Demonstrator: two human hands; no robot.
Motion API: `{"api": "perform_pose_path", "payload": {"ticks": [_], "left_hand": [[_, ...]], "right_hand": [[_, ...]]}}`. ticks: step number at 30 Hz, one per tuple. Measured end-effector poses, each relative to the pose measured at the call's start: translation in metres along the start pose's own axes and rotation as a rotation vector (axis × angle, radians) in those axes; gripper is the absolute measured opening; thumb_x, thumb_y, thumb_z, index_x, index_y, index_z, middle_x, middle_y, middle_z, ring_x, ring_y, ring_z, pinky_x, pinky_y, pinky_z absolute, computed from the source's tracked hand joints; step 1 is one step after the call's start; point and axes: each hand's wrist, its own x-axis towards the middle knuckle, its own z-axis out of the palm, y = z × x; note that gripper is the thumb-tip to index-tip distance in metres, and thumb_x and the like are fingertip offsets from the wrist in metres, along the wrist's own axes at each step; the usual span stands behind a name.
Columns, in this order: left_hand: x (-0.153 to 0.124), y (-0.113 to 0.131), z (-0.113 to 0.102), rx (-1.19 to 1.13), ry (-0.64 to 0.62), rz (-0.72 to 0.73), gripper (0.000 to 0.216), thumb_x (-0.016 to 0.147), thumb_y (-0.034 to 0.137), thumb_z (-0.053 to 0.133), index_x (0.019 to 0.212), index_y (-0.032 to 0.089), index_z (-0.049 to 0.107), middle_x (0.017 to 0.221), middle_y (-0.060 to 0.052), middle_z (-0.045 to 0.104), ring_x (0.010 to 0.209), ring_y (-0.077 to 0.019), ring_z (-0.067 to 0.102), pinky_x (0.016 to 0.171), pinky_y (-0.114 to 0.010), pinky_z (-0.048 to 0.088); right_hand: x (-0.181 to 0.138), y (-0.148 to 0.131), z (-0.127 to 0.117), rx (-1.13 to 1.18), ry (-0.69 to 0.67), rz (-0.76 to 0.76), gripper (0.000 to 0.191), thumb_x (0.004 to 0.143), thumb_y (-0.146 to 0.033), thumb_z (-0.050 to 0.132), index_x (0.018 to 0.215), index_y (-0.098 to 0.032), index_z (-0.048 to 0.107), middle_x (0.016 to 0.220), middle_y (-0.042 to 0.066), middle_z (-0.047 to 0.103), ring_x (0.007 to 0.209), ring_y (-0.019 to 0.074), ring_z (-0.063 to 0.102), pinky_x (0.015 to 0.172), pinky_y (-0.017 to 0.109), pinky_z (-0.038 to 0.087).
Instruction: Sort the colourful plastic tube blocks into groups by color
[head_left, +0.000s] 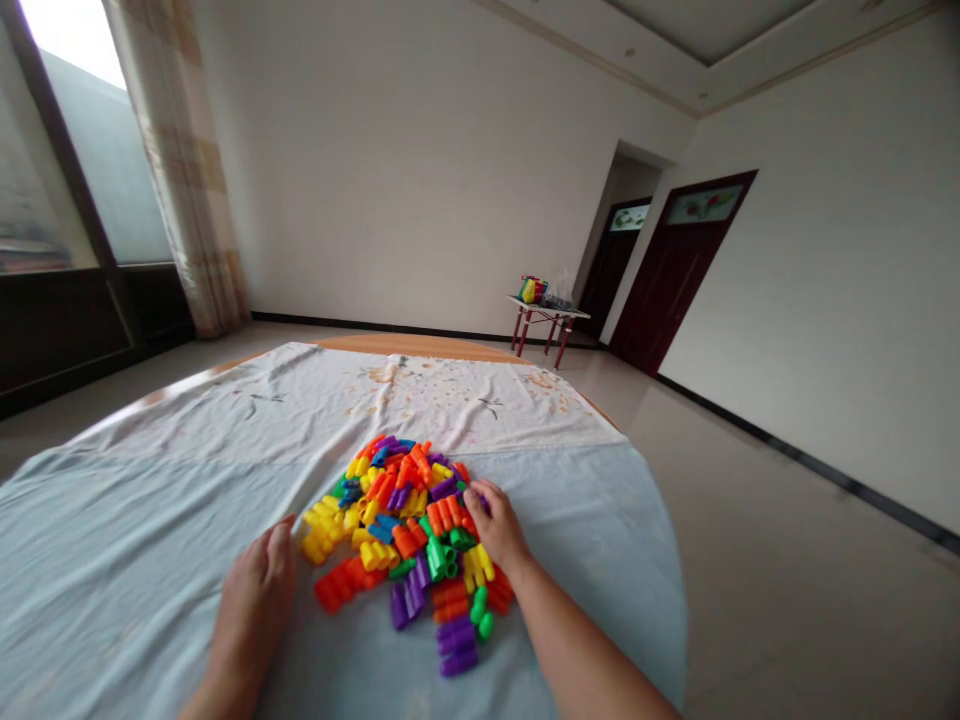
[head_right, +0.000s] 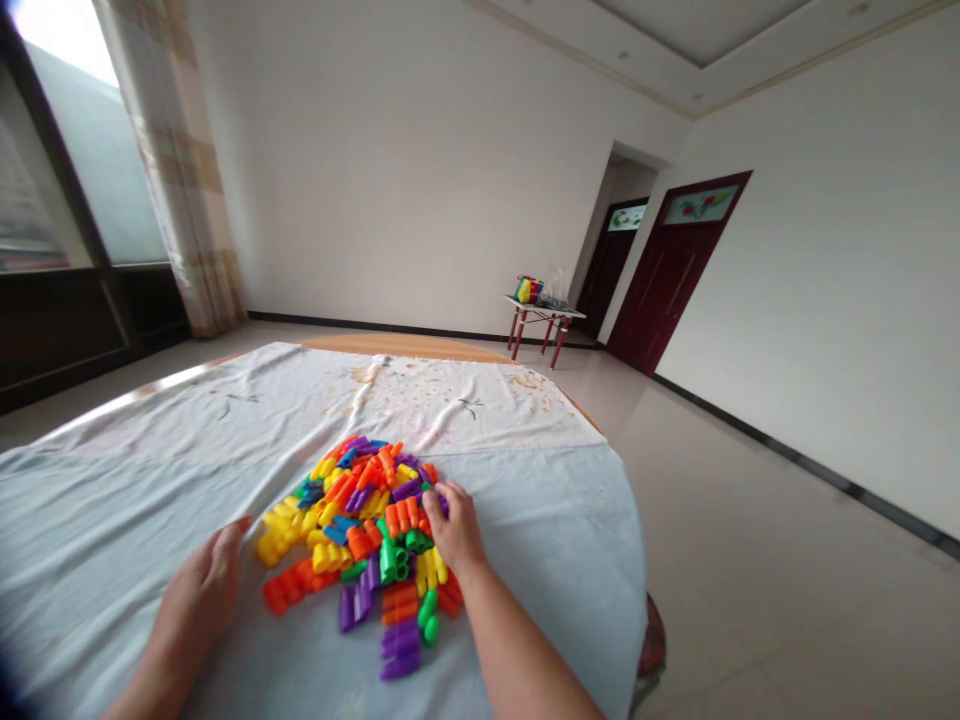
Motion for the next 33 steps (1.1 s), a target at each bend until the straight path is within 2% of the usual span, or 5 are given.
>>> {"api": "perform_pose_path", "payload": {"ticks": [9, 17, 23, 30, 33], "left_hand": [[-0.004, 0.001, -0.001, -0.138, 0.042, -0.068, 0.053, 0.085, 0.046, 0.020, 0.110, 0.016, 0.056, 0.122, -0.013, 0.056, 0.119, -0.0231, 0.046, 0.102, -0.038, 0.035], [-0.003, -0.001, -0.001, -0.097, 0.059, -0.051, 0.049, 0.085, 0.044, 0.023, 0.106, 0.018, 0.058, 0.113, -0.011, 0.062, 0.111, -0.0255, 0.052, 0.095, -0.040, 0.041], [-0.004, 0.001, -0.003, -0.082, 0.062, -0.051, 0.053, 0.085, 0.046, 0.021, 0.108, 0.016, 0.058, 0.113, -0.012, 0.062, 0.111, -0.0251, 0.053, 0.096, -0.039, 0.041], [-0.006, 0.004, -0.003, -0.083, 0.051, -0.049, 0.057, 0.084, 0.049, 0.021, 0.109, 0.014, 0.059, 0.113, -0.014, 0.062, 0.109, -0.0249, 0.054, 0.095, -0.037, 0.041], [-0.007, 0.003, -0.004, -0.094, 0.059, -0.043, 0.056, 0.084, 0.049, 0.022, 0.107, 0.015, 0.059, 0.112, -0.013, 0.063, 0.108, -0.0253, 0.054, 0.094, -0.038, 0.041]], "right_hand": [[0.003, -0.019, 0.042, -0.086, 0.127, 0.091, 0.041, 0.086, -0.048, 0.040, 0.097, -0.016, 0.063, 0.107, 0.014, 0.063, 0.107, 0.0237, 0.055, 0.095, 0.038, 0.041], [-0.008, -0.041, 0.079, -0.179, 0.211, 0.163, 0.042, 0.087, -0.043, 0.039, 0.115, -0.016, 0.054, 0.125, 0.016, 0.051, 0.119, 0.0273, 0.045, 0.098, 0.043, 0.035], [0.013, -0.022, 0.058, -0.122, 0.226, 0.132, 0.046, 0.088, -0.044, 0.036, 0.113, -0.010, 0.054, 0.123, 0.020, 0.051, 0.122, 0.0276, 0.042, 0.103, 0.044, 0.030], [0.029, -0.012, 0.049, -0.038, -0.053, 0.122, 0.042, 0.087, -0.043, 0.041, 0.108, -0.013, 0.061, 0.111, 0.015, 0.063, 0.107, 0.0251, 0.057, 0.094, 0.037, 0.042], [0.021, -0.018, 0.033, -0.013, -0.134, 0.057, 0.049, 0.086, -0.049, 0.041, 0.116, -0.014, 0.058, 0.119, 0.015, 0.058, 0.114, 0.0252, 0.052, 0.098, 0.039, 0.040]]}}
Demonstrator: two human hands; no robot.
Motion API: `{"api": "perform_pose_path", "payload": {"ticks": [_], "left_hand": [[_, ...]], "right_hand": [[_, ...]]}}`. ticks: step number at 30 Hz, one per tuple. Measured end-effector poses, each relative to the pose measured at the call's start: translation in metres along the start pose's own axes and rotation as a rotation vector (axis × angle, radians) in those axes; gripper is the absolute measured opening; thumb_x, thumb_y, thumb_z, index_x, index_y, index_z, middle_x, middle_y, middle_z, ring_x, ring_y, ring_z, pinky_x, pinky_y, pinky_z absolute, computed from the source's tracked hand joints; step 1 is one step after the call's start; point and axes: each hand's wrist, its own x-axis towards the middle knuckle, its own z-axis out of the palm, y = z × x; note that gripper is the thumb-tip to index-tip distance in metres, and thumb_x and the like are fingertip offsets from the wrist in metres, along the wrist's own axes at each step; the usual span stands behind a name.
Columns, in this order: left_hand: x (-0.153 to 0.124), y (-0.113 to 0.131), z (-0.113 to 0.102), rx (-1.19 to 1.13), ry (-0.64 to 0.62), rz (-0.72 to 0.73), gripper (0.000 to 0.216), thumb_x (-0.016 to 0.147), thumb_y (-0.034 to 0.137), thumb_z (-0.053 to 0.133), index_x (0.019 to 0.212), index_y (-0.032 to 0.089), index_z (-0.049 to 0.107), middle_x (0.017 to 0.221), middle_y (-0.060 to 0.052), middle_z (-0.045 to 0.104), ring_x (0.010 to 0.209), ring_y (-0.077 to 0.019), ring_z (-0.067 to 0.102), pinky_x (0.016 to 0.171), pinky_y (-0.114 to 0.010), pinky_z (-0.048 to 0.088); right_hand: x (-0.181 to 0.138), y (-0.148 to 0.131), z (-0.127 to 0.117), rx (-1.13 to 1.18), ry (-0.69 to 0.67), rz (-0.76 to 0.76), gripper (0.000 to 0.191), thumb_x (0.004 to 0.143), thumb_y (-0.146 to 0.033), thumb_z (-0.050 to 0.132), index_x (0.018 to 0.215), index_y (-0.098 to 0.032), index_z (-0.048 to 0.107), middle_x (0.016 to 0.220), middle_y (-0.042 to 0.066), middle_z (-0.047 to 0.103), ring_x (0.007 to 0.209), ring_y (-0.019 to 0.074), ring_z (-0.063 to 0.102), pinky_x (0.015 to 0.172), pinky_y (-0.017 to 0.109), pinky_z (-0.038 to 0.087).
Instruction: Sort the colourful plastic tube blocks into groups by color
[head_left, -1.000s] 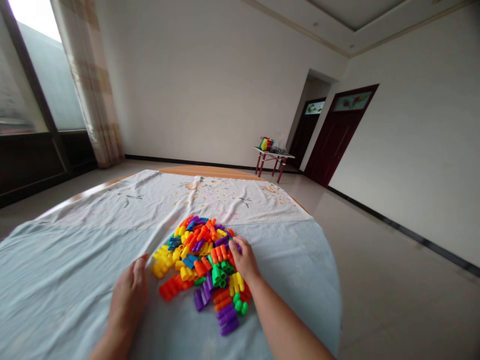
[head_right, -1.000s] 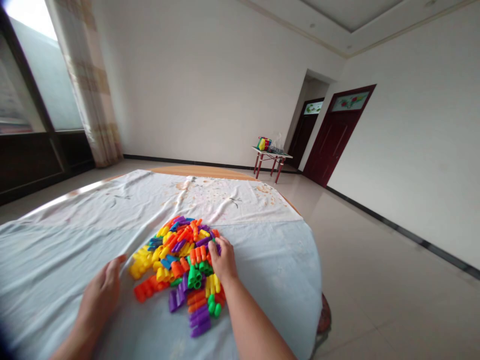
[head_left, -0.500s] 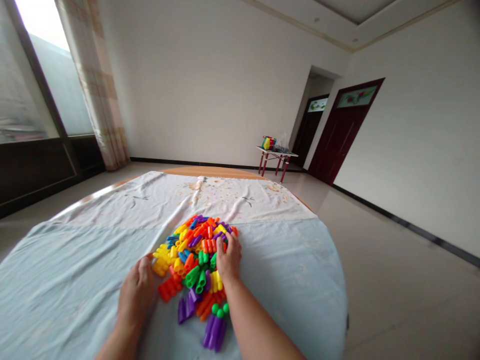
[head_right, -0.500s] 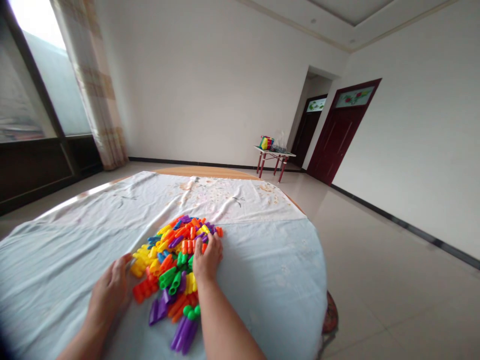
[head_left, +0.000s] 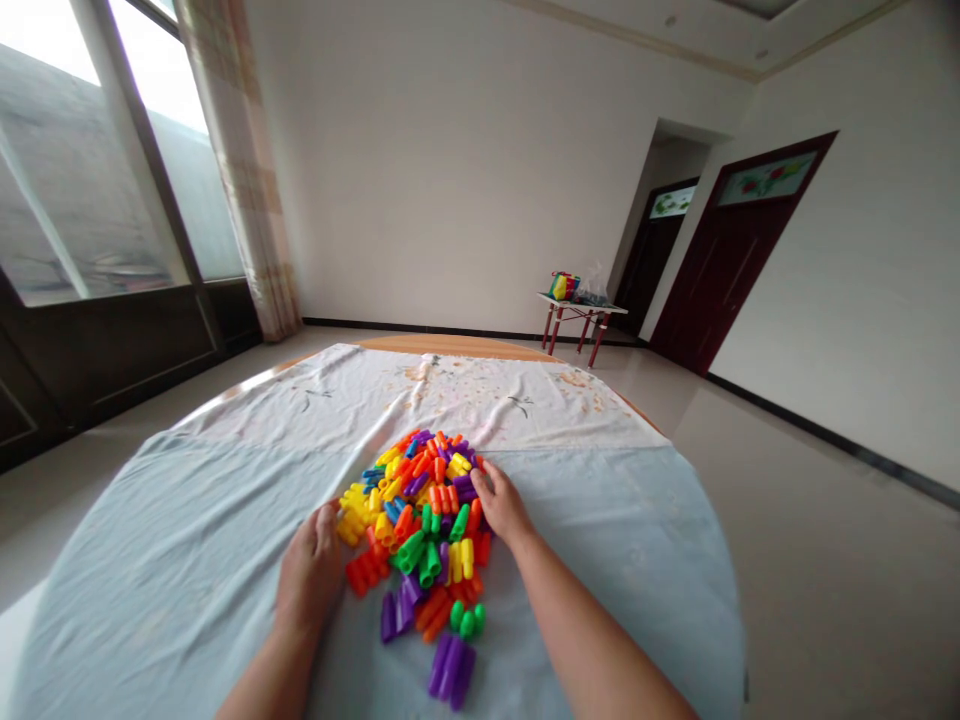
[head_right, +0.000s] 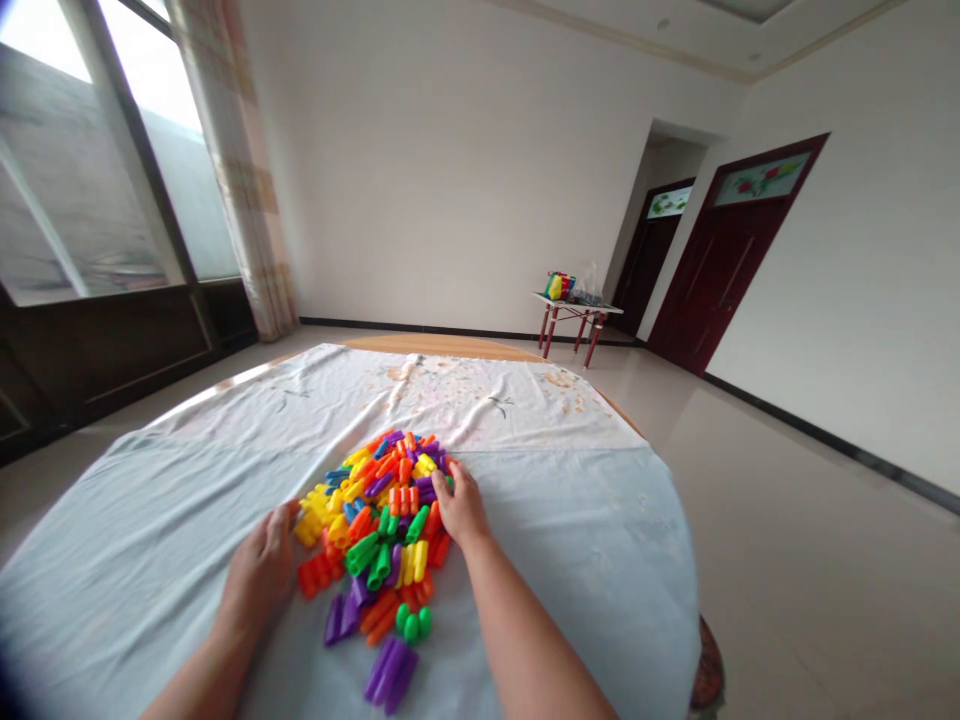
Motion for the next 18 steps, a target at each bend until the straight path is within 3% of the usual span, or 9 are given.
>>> {"api": "perform_pose_path", "payload": {"ticks": [3, 8, 11, 13, 18], "left_hand": [[0.000, -0.002, 0.001, -0.024, 0.011, 0.005, 0.055, 0.084, 0.051, 0.023, 0.106, 0.016, 0.060, 0.110, -0.012, 0.063, 0.108, -0.0252, 0.054, 0.094, -0.039, 0.041], [0.003, -0.006, 0.005, -0.085, 0.034, 0.000, 0.052, 0.083, 0.051, 0.026, 0.100, 0.018, 0.061, 0.107, -0.010, 0.064, 0.106, -0.0244, 0.055, 0.094, -0.038, 0.041], [0.004, -0.009, 0.005, -0.128, 0.054, -0.019, 0.050, 0.082, 0.051, 0.028, 0.098, 0.019, 0.061, 0.107, -0.010, 0.065, 0.106, -0.0241, 0.055, 0.096, -0.038, 0.040], [0.005, -0.012, 0.004, -0.162, 0.069, -0.027, 0.050, 0.082, 0.050, 0.027, 0.099, 0.018, 0.061, 0.108, -0.010, 0.064, 0.107, -0.0235, 0.055, 0.097, -0.038, 0.039], [0.007, -0.019, 0.002, -0.243, 0.119, -0.035, 0.054, 0.082, 0.050, 0.023, 0.100, 0.014, 0.059, 0.110, -0.013, 0.063, 0.109, -0.0222, 0.054, 0.100, -0.037, 0.037]], "right_hand": [[-0.025, -0.008, -0.031, -0.059, -0.086, -0.120, 0.064, 0.082, -0.056, 0.047, 0.131, -0.015, 0.044, 0.137, 0.016, 0.041, 0.128, 0.0278, 0.037, 0.105, 0.044, 0.030], [-0.087, -0.023, -0.070, -0.296, -0.533, -0.295, 0.121, 0.051, -0.073, 0.065, 0.144, -0.020, 0.009, 0.150, 0.014, 0.004, 0.136, 0.0370, 0.002, 0.108, 0.055, 0.013], [-0.109, -0.029, -0.065, -0.357, -0.679, -0.378, 0.129, 0.045, -0.074, 0.067, 0.143, -0.026, -0.001, 0.150, 0.011, -0.010, 0.133, 0.0400, -0.010, 0.106, 0.059, 0.007], [-0.113, -0.032, -0.054, -0.374, -0.704, -0.388, 0.128, 0.046, -0.074, 0.066, 0.143, -0.027, -0.004, 0.149, 0.011, -0.015, 0.132, 0.0412, -0.012, 0.104, 0.061, 0.005], [-0.103, -0.047, -0.021, -0.407, -0.584, -0.335, 0.132, 0.043, -0.077, 0.065, 0.143, -0.027, -0.006, 0.148, 0.012, -0.019, 0.130, 0.0436, -0.016, 0.103, 0.064, 0.005]]}}
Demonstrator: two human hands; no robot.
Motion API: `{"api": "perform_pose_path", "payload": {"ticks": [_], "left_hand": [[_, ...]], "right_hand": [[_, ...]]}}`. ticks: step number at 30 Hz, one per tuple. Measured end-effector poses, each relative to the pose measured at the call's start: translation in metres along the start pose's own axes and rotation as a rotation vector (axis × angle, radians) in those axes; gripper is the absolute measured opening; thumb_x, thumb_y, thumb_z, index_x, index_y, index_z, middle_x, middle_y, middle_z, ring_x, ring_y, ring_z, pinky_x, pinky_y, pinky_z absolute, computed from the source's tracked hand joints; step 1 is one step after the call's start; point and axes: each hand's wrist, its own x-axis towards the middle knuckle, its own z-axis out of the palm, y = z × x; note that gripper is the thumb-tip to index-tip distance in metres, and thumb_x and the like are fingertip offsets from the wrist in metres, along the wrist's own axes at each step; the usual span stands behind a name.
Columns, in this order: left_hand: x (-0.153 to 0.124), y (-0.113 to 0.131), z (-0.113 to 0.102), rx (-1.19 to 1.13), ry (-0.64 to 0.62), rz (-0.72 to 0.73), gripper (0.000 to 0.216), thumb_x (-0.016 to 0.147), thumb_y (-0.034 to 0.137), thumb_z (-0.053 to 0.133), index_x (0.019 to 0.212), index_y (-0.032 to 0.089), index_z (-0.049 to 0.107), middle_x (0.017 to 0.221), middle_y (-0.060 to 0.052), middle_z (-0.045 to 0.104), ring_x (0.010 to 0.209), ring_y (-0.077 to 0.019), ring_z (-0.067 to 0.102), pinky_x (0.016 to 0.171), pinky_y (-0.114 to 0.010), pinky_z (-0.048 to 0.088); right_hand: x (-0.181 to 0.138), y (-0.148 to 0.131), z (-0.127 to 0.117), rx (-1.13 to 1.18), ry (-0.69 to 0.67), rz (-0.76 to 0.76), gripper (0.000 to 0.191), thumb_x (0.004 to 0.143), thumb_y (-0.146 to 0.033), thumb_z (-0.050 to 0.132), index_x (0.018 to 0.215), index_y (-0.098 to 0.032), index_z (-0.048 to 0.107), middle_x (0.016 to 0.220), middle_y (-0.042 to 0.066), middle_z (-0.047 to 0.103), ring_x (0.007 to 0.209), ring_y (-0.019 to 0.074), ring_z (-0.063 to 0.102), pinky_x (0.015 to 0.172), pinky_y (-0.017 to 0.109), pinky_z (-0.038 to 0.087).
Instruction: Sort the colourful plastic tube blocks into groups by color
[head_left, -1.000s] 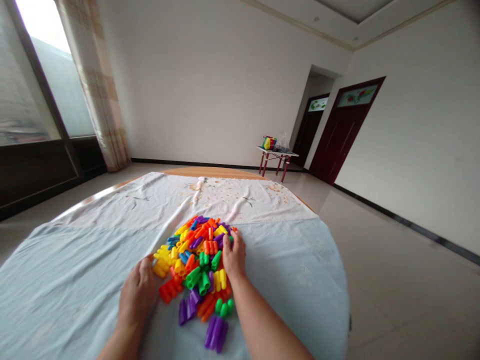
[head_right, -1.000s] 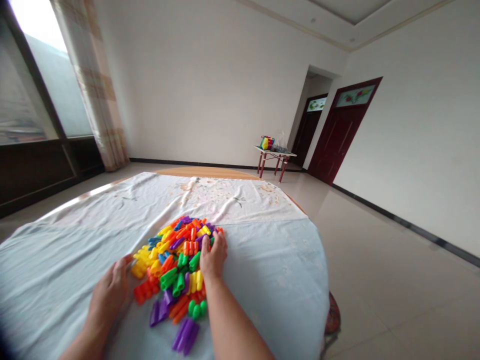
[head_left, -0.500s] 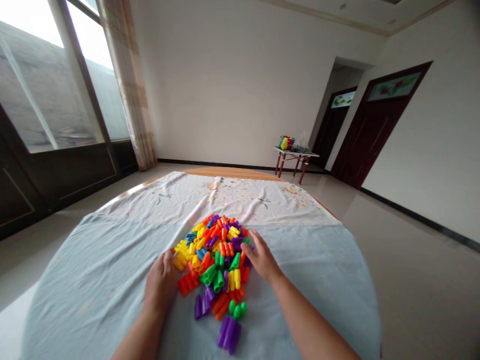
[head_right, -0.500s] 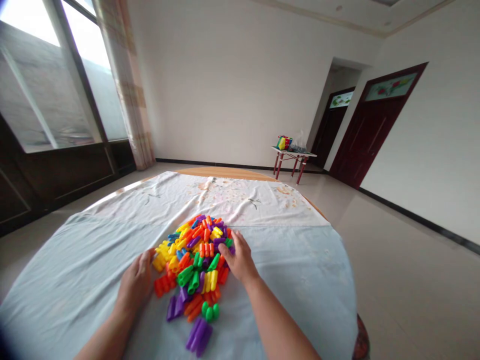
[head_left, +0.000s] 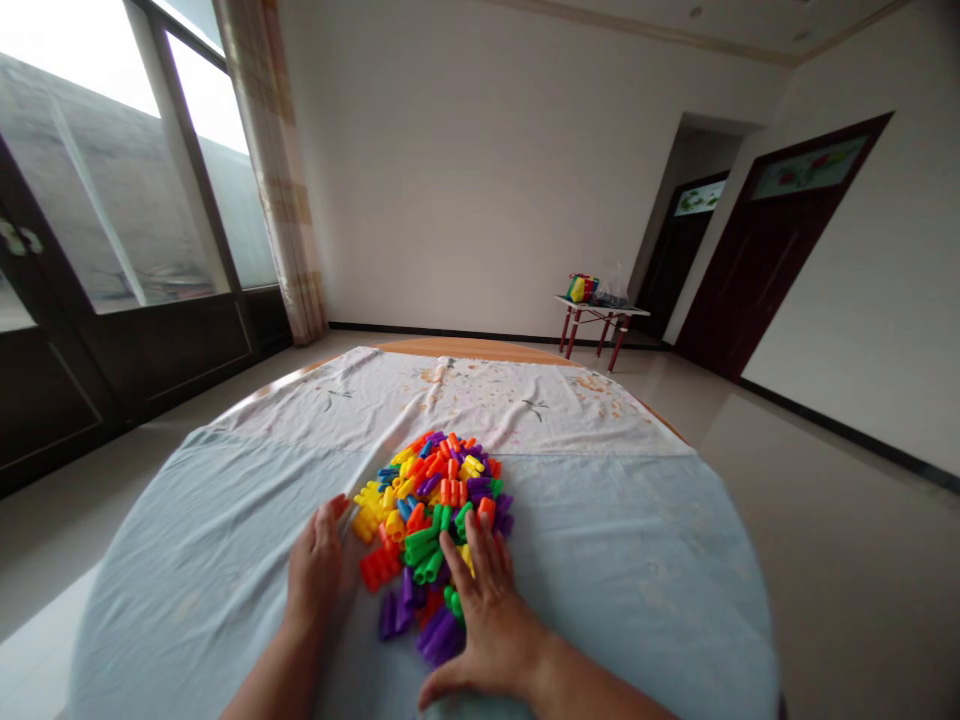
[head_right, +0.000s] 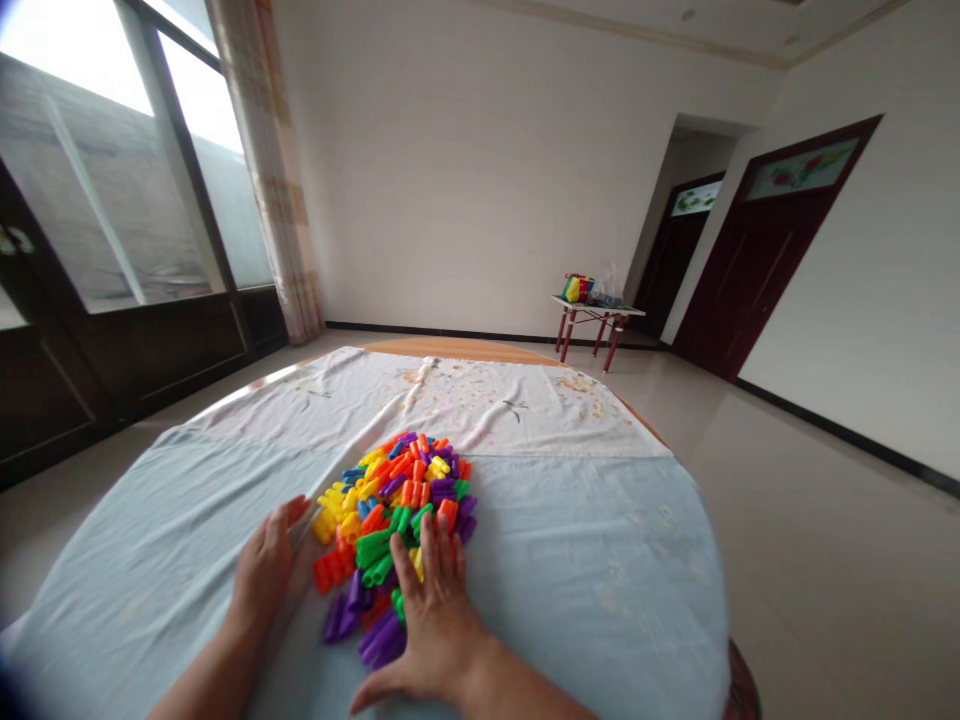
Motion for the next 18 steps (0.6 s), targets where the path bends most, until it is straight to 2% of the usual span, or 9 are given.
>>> {"api": "perform_pose_path", "payload": {"ticks": [6, 10, 13, 16, 18], "left_hand": [[0.002, -0.004, 0.001, -0.045, 0.011, -0.007, 0.052, 0.082, 0.050, 0.025, 0.099, 0.015, 0.059, 0.106, -0.012, 0.064, 0.103, -0.0222, 0.057, 0.097, -0.038, 0.040], [0.003, -0.001, 0.002, -0.032, 0.015, -0.007, 0.051, 0.083, 0.048, 0.024, 0.098, 0.014, 0.059, 0.107, -0.014, 0.063, 0.105, -0.0228, 0.055, 0.099, -0.038, 0.038], [0.004, -0.001, 0.001, -0.001, 0.020, -0.022, 0.048, 0.084, 0.045, 0.024, 0.097, 0.015, 0.059, 0.107, -0.012, 0.063, 0.106, -0.0226, 0.055, 0.099, -0.039, 0.037], [0.005, -0.002, 0.000, 0.025, 0.004, -0.036, 0.045, 0.083, 0.044, 0.025, 0.096, 0.017, 0.059, 0.107, -0.011, 0.063, 0.107, -0.0228, 0.054, 0.099, -0.039, 0.038], [0.006, -0.001, 0.000, 0.039, -0.003, -0.039, 0.046, 0.083, 0.045, 0.025, 0.096, 0.017, 0.059, 0.108, -0.011, 0.062, 0.108, -0.0238, 0.053, 0.099, -0.039, 0.038]], "right_hand": [[0.036, -0.021, 0.013, 0.013, 0.081, 0.061, 0.133, 0.042, -0.078, 0.065, 0.142, -0.028, -0.008, 0.148, 0.014, -0.018, 0.131, 0.0441, -0.012, 0.102, 0.065, 0.005], [0.043, -0.031, 0.009, 0.058, 0.063, 0.015, 0.131, 0.045, -0.078, 0.063, 0.143, -0.027, -0.008, 0.149, 0.015, -0.012, 0.133, 0.0427, -0.008, 0.103, 0.064, 0.009], [0.037, -0.026, -0.008, 0.078, 0.108, 0.003, 0.126, 0.050, -0.077, 0.062, 0.144, -0.024, -0.004, 0.150, 0.015, -0.002, 0.135, 0.0388, -0.002, 0.105, 0.059, 0.015], [0.028, -0.010, -0.020, 0.051, 0.171, 0.121, 0.123, 0.052, -0.078, 0.059, 0.144, -0.019, 0.004, 0.149, 0.019, 0.003, 0.135, 0.0394, -0.001, 0.105, 0.060, 0.014], [0.023, 0.000, -0.021, 0.045, 0.163, 0.187, 0.119, 0.054, -0.078, 0.058, 0.144, -0.015, 0.011, 0.148, 0.021, 0.005, 0.134, 0.0410, -0.001, 0.104, 0.061, 0.013]]}}
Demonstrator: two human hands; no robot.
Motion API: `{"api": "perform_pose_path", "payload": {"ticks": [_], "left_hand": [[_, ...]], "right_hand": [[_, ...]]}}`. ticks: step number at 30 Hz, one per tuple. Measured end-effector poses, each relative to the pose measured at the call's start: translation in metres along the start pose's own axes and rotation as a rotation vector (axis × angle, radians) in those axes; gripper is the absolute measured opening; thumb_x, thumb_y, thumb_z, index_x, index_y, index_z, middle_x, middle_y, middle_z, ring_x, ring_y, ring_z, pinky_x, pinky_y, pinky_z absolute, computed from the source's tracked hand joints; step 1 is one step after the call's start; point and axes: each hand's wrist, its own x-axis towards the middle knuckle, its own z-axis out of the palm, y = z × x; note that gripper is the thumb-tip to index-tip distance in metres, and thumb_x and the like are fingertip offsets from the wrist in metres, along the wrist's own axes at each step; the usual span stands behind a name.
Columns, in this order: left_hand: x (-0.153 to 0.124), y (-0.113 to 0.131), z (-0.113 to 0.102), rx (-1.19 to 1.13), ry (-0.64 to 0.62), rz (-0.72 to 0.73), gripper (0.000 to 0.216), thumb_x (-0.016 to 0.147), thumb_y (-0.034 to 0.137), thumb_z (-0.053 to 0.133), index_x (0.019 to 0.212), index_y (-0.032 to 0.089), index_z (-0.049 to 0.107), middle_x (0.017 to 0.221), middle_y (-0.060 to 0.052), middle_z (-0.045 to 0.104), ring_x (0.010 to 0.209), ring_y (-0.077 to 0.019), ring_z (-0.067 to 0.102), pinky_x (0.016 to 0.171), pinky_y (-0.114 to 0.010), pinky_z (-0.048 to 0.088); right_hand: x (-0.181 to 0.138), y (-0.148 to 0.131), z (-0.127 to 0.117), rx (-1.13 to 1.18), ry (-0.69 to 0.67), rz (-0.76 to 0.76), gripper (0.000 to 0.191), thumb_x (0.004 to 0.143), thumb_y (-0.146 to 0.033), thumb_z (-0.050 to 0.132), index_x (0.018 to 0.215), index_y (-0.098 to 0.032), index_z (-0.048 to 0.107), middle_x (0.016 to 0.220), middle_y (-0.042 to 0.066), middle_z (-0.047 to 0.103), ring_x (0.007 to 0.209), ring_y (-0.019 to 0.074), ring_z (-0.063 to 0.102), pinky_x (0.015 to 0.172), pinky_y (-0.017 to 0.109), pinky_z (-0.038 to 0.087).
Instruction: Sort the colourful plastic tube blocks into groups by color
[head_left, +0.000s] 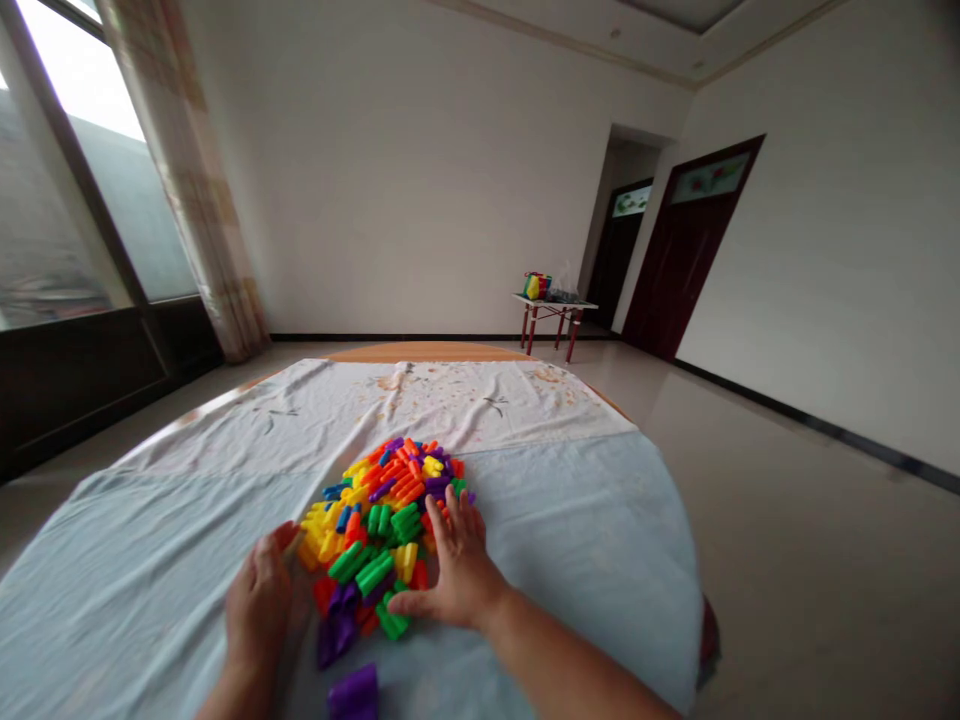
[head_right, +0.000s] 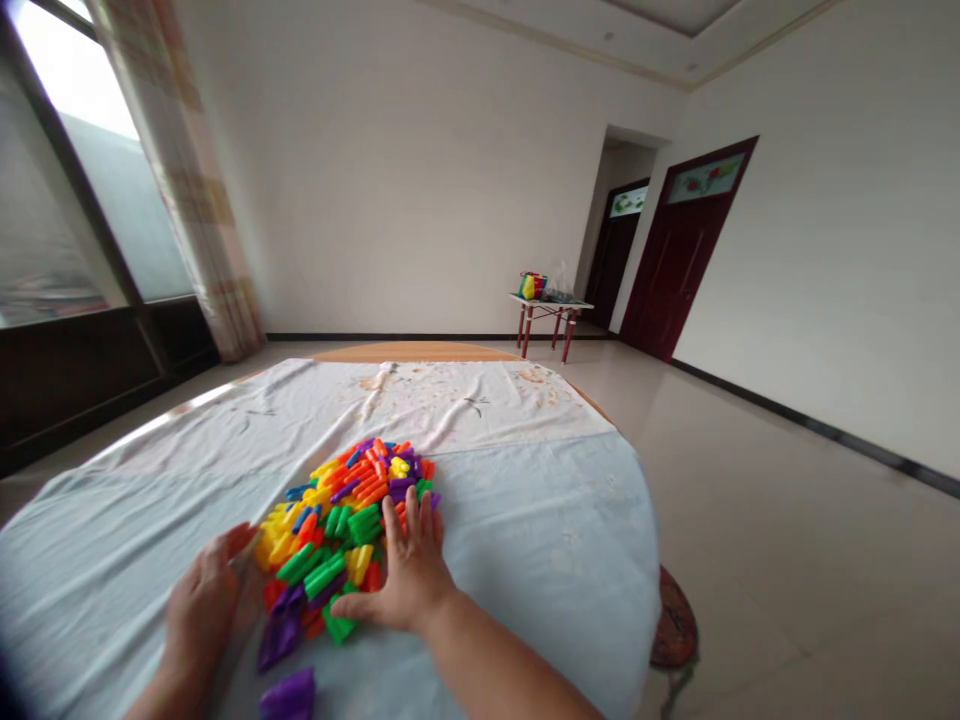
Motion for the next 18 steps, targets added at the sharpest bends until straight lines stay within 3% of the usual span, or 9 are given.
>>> {"api": "perform_pose_path", "payload": {"ticks": [6, 11, 14, 18], "left_hand": [[-0.006, 0.015, -0.002, 0.031, -0.020, -0.024, 0.048, 0.084, 0.045, 0.025, 0.096, 0.014, 0.059, 0.105, -0.015, 0.062, 0.108, -0.0276, 0.053, 0.095, -0.043, 0.040], [-0.010, 0.025, -0.005, 0.120, -0.057, -0.029, 0.051, 0.085, 0.045, 0.020, 0.096, 0.014, 0.059, 0.108, -0.017, 0.061, 0.109, -0.0293, 0.052, 0.097, -0.045, 0.039], [-0.006, 0.018, -0.004, 0.160, -0.090, -0.038, 0.052, 0.084, 0.049, 0.019, 0.094, 0.017, 0.058, 0.106, -0.015, 0.061, 0.107, -0.0298, 0.053, 0.096, -0.047, 0.040], [0.003, 0.001, 0.000, 0.155, -0.069, -0.046, 0.051, 0.082, 0.056, 0.021, 0.091, 0.023, 0.058, 0.103, -0.011, 0.062, 0.101, -0.0317, 0.055, 0.089, -0.054, 0.042]], "right_hand": [[-0.006, 0.008, 0.018, 0.010, 0.057, -0.148, 0.090, 0.070, -0.069, 0.052, 0.140, -0.020, 0.026, 0.147, 0.017, 0.020, 0.135, 0.0359, 0.015, 0.104, 0.061, 0.014], [0.003, 0.019, 0.020, 0.101, 0.438, -0.181, 0.053, 0.085, -0.050, 0.047, 0.125, -0.016, 0.048, 0.127, 0.015, 0.050, 0.122, 0.0253, 0.042, 0.101, 0.045, 0.036], [0.011, 0.037, 0.012, 0.098, 0.578, -0.113, 0.033, 0.090, -0.035, 0.041, 0.113, -0.015, 0.055, 0.114, 0.013, 0.057, 0.110, 0.0197, 0.051, 0.095, 0.037, 0.043], [0.016, 0.070, 0.003, -0.096, 0.582, 0.115, 0.035, 0.088, -0.034, 0.045, 0.116, -0.015, 0.055, 0.119, 0.013, 0.057, 0.119, 0.0242, 0.044, 0.102, 0.044, 0.034]]}}
